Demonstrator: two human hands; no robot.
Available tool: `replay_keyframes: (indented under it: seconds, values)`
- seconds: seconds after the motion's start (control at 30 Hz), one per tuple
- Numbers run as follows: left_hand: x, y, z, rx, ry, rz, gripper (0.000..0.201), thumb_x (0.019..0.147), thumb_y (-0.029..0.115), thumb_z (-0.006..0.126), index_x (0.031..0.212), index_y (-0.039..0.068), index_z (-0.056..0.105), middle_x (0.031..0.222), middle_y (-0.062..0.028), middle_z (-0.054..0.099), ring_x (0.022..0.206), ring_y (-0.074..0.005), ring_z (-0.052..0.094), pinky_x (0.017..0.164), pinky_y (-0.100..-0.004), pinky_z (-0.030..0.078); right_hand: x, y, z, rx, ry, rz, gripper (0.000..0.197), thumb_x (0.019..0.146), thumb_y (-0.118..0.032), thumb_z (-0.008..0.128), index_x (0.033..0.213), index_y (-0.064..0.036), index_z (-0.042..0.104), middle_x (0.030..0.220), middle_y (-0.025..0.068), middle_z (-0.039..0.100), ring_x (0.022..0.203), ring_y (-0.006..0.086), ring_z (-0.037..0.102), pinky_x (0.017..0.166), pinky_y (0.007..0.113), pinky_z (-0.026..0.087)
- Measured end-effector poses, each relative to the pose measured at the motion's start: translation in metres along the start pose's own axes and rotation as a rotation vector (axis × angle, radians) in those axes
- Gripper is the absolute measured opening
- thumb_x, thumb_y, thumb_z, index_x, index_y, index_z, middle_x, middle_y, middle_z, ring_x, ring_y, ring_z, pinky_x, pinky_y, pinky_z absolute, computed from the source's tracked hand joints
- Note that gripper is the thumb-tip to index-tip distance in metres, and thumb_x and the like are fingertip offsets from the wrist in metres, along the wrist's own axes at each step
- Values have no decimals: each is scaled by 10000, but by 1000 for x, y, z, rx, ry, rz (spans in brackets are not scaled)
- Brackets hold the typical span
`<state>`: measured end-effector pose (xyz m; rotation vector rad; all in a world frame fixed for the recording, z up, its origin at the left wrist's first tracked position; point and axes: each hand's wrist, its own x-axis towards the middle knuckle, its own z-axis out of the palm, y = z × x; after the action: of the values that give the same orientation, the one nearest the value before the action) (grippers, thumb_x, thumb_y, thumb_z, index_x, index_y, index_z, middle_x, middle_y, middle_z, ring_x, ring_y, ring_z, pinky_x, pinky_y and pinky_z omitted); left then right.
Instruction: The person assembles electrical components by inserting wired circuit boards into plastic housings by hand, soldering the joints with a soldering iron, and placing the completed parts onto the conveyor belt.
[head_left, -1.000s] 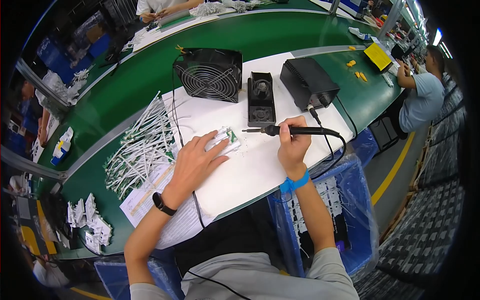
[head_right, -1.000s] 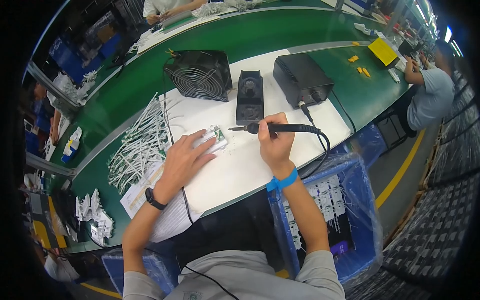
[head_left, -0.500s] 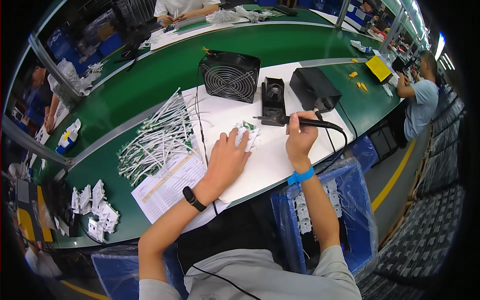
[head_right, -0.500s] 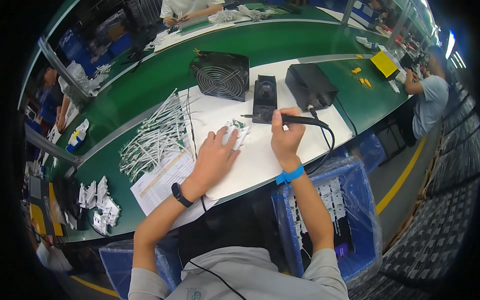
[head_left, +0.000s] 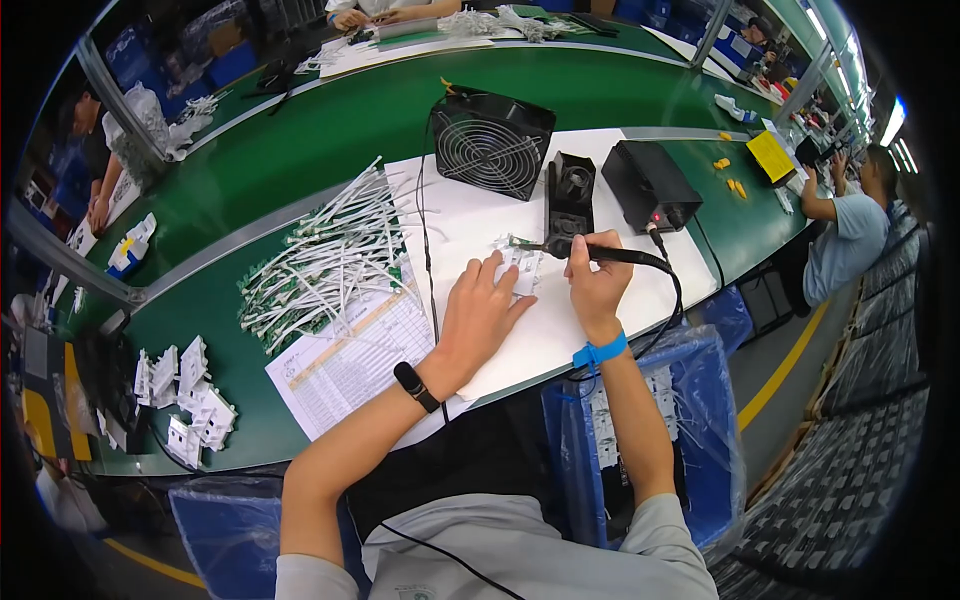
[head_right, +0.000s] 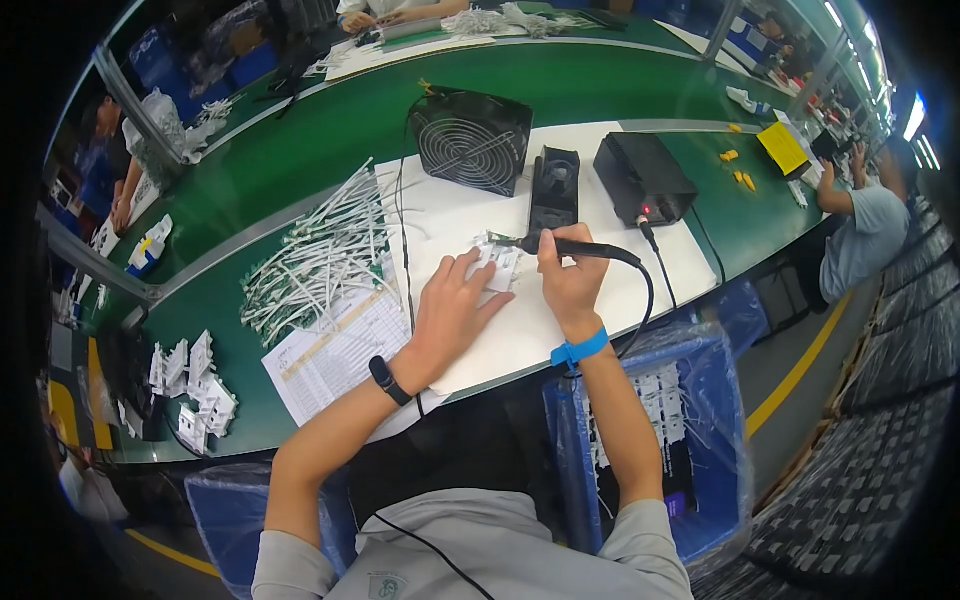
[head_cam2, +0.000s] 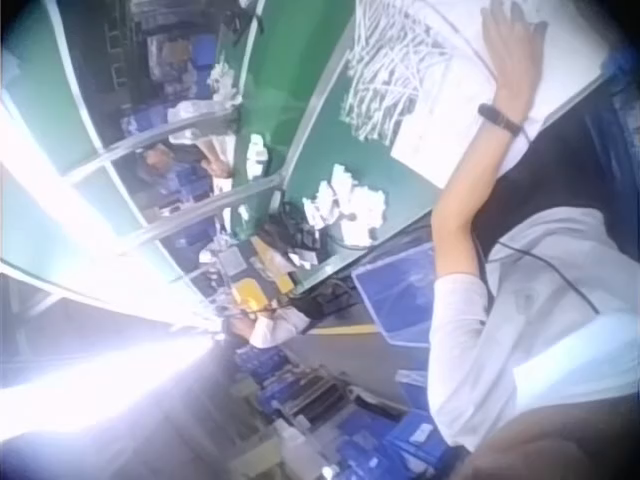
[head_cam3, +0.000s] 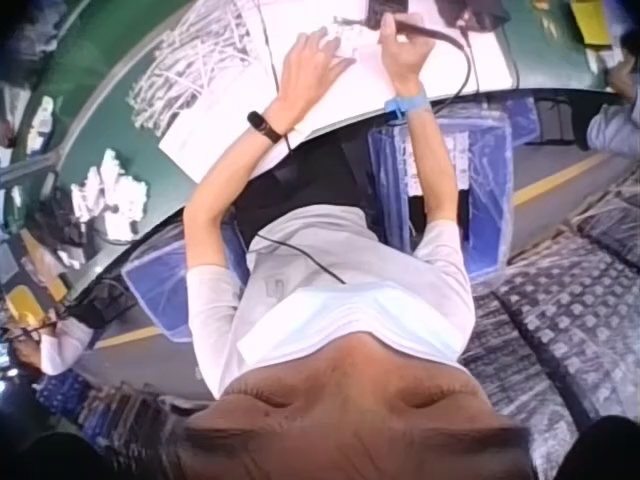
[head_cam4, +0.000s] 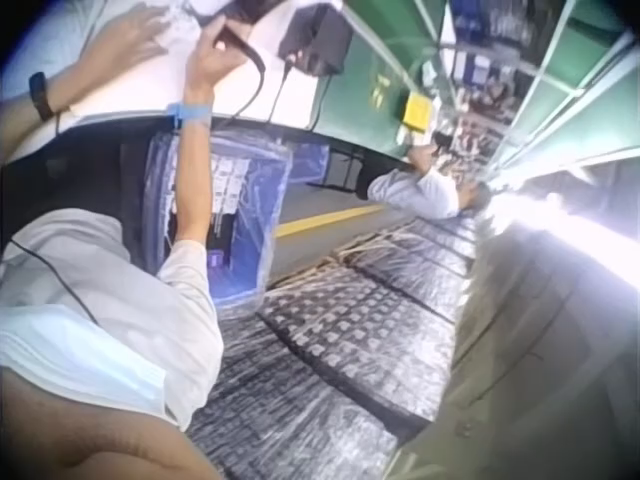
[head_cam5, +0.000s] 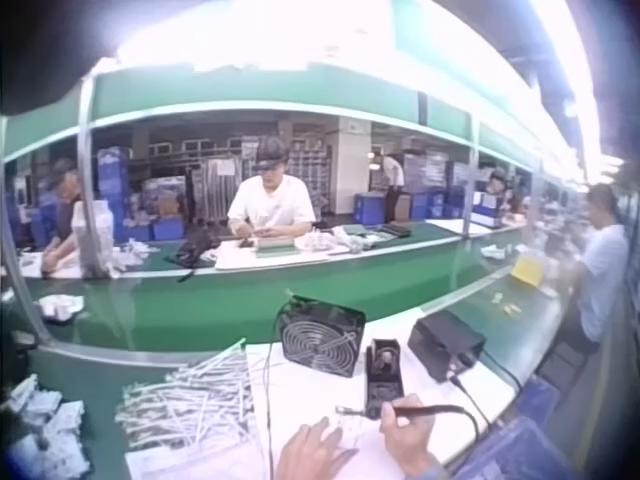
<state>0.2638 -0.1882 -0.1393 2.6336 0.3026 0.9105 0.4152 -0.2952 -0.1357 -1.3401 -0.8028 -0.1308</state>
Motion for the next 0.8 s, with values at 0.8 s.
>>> replay_keyframes:
  seconds: [0.8]
  values:
    - [1,1,2,-1,2,-22,450,814,278,809,1116,-43,713,1210,-226,651,1011,-345,605,836,-423,529,-2,-4,0,-10,-13,53,139,956,-38,693,883,7,584,678,37,598,569,89,615,529,217,472]
